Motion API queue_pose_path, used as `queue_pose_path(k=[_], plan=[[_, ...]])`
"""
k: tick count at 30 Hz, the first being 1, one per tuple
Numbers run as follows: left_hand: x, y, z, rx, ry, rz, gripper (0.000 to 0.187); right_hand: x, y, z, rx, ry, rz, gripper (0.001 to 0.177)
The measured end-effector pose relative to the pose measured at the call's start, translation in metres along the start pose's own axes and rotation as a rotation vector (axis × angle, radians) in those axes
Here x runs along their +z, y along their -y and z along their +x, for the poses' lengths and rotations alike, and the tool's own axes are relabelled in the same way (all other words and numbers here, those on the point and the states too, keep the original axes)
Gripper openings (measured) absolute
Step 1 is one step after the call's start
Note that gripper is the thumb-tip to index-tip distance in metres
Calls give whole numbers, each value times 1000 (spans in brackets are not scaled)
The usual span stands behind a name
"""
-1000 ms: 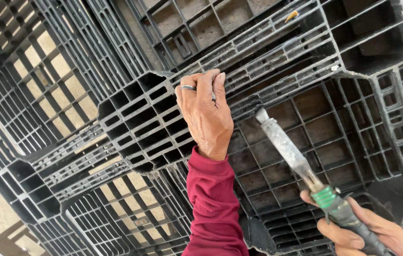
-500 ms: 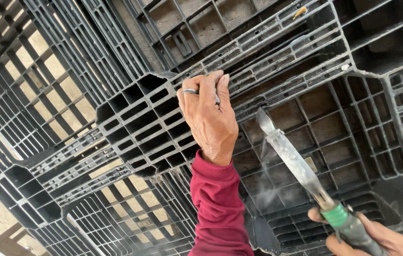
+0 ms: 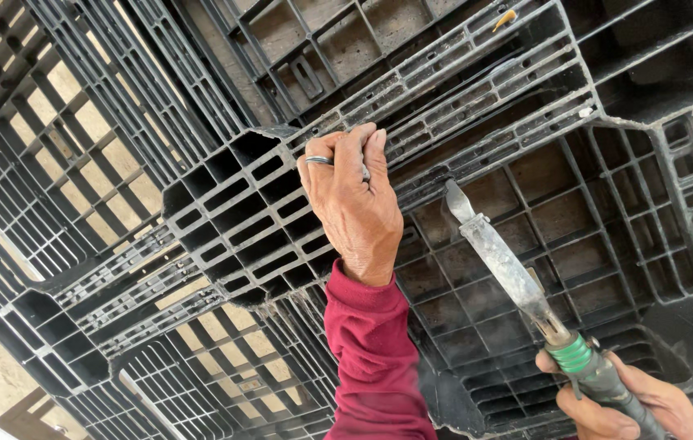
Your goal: The person is using a heated cutting tool to melt and remove specific sections of a black plastic pallet while using their hands and pliers to manipulate the plastic.
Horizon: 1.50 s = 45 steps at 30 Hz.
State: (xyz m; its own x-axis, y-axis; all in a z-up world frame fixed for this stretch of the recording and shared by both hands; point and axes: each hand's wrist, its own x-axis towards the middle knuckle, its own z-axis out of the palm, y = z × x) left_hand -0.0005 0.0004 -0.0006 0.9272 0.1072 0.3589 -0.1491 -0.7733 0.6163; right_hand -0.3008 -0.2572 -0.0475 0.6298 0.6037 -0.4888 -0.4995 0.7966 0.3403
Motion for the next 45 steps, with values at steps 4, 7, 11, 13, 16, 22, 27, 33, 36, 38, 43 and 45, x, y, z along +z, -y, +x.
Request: queue_pose_path(k=[4,7,11,13,16,22,27,33,36,38,43,45], plan=[[1,1,0,-2,1,3,9,2,-8,3,11,7,38,62],[2,1,-1,-18,-1,18,9,4,-12,5,-1,41,60,61],[2,1,-1,-21,0,12,9,4,-9,4,-1,8,40,61],[2,0,-1,-20,-3,13,9,4,-9,5,11,-16,13,61],[1,-1,-1,-16,4,12,9,3,-14,8,30,37,15,60],[0,-3,2,-14,1,-12,9,27,14,-5,29,-28,-316,62],[-1,-2,0,-26,-4,-28,10,65,10,-12,-799,-460,-1937,64],[-1,0,-3,-48,-49,-48,15,71,40,-3,-782,-624,-2196,72],[2,2,-6,-83,-93,-168,22,70,45,-5,-702,-670,-2238,73],[3,5,-8,-57,-146,-145,25,75,42,-4,-711,-656,-2236,73],[9,12,-12,-80,-258,-202,29,92,35,-1,-695,-650,-2152,72],[10,15,-14,-125,-263,-223,24,98,33,0,-577,-646,-2081,75]])
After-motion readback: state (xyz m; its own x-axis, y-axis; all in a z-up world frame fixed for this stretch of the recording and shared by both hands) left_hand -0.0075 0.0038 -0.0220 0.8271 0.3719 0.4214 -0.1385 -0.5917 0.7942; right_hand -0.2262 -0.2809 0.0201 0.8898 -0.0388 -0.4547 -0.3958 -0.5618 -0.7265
